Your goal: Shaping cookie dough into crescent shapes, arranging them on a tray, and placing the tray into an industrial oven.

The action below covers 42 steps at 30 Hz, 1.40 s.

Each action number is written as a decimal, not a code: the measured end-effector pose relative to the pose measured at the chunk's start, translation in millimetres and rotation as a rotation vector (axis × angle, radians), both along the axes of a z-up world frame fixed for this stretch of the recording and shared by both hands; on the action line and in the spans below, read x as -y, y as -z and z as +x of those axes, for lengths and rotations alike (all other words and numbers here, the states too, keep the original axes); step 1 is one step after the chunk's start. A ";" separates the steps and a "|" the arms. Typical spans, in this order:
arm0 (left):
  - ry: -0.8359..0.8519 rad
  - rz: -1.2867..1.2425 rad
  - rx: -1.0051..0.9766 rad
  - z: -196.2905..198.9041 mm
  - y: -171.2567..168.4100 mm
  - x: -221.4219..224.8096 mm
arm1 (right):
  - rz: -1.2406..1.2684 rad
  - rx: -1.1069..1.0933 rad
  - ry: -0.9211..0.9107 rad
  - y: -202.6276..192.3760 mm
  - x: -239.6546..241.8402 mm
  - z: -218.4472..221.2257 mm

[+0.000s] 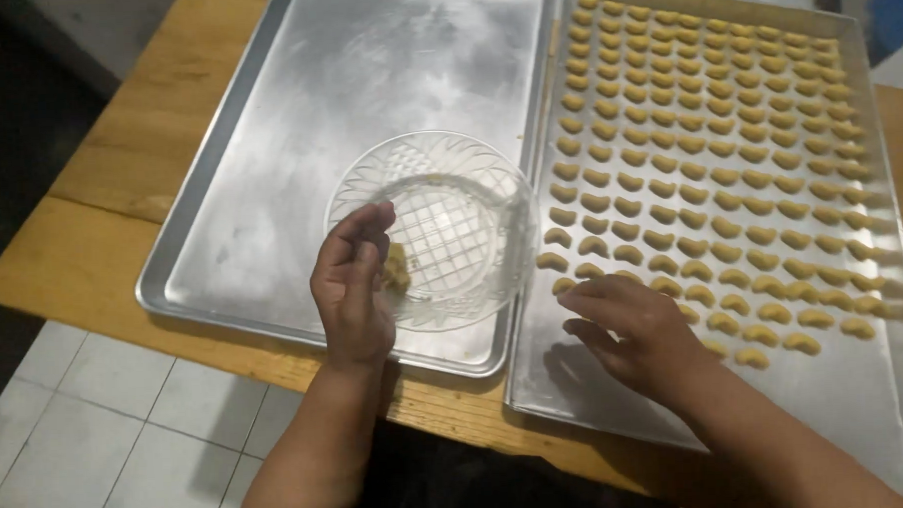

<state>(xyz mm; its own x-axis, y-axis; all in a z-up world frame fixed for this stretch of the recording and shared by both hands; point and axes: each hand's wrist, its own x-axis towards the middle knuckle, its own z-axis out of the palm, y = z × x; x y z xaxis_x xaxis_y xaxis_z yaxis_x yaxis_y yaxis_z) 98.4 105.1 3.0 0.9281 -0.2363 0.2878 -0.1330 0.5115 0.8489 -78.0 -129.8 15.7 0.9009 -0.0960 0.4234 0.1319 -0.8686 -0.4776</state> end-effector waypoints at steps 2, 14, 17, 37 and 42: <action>-0.137 -0.006 0.041 18.5 9.4 -11.1 | -0.008 -0.033 -0.103 -2.4 -16.1 28.3; -0.116 0.197 0.099 32.5 13.4 -14.5 | -0.187 -0.059 -0.578 66.0 -66.5 203.4; -0.093 0.189 0.084 31.1 11.3 -15.0 | -0.160 -0.089 -0.625 65.1 -73.1 198.0; -0.085 0.222 0.123 29.4 15.2 -13.1 | -0.294 -0.460 -0.578 55.9 -55.6 192.8; -0.082 0.211 0.099 30.0 14.5 -13.7 | 0.058 -0.717 -0.408 -5.8 -43.1 177.5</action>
